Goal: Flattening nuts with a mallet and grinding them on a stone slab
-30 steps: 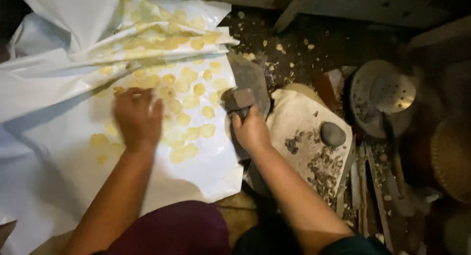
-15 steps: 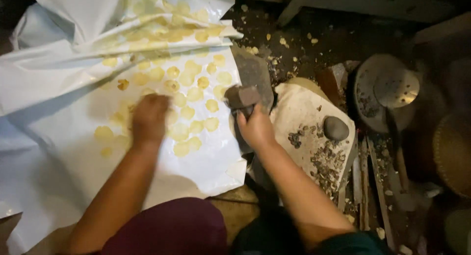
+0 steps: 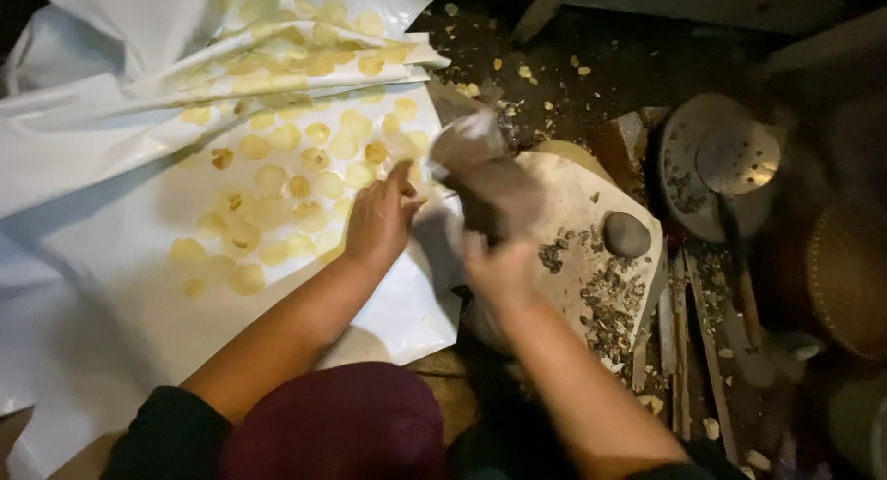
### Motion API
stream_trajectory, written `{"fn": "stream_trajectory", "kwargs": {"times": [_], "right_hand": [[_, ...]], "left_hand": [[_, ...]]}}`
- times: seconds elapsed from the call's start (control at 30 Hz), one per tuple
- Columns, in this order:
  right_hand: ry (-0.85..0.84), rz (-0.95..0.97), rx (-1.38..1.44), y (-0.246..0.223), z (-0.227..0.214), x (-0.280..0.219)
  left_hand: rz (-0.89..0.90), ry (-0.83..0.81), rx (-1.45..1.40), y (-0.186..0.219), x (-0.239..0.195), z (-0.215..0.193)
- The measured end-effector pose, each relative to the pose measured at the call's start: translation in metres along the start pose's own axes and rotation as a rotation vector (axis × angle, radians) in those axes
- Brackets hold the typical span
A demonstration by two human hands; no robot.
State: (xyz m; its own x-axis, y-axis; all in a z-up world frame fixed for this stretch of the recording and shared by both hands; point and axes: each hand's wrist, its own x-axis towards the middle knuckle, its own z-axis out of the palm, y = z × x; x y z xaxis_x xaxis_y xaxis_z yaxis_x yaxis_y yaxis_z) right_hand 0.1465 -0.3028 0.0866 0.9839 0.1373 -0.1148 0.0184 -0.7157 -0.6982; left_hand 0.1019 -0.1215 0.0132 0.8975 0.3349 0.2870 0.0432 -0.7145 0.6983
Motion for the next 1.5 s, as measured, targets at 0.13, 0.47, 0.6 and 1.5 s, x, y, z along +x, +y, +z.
{"fn": "stream_trajectory", "kwargs": {"times": [0.13, 0.47, 0.6, 1.5], "right_hand": [[-0.298, -0.102, -0.480, 0.022, 0.050, 0.015], [-0.151, -0.289, -0.210, -0.043, -0.015, 0.034], [-0.027, -0.309, -0.149, 0.005, 0.023, 0.021], [-0.270, -0.044, -0.395, 0.054, 0.024, -0.007]], "left_hand": [[-0.183, 0.241, 0.148, -0.018, -0.013, -0.067], [-0.091, 0.444, 0.341, -0.102, -0.059, -0.113], [-0.145, 0.391, 0.302, -0.122, -0.064, -0.114], [-0.110, 0.356, 0.486, -0.053, -0.055, -0.098]]}}
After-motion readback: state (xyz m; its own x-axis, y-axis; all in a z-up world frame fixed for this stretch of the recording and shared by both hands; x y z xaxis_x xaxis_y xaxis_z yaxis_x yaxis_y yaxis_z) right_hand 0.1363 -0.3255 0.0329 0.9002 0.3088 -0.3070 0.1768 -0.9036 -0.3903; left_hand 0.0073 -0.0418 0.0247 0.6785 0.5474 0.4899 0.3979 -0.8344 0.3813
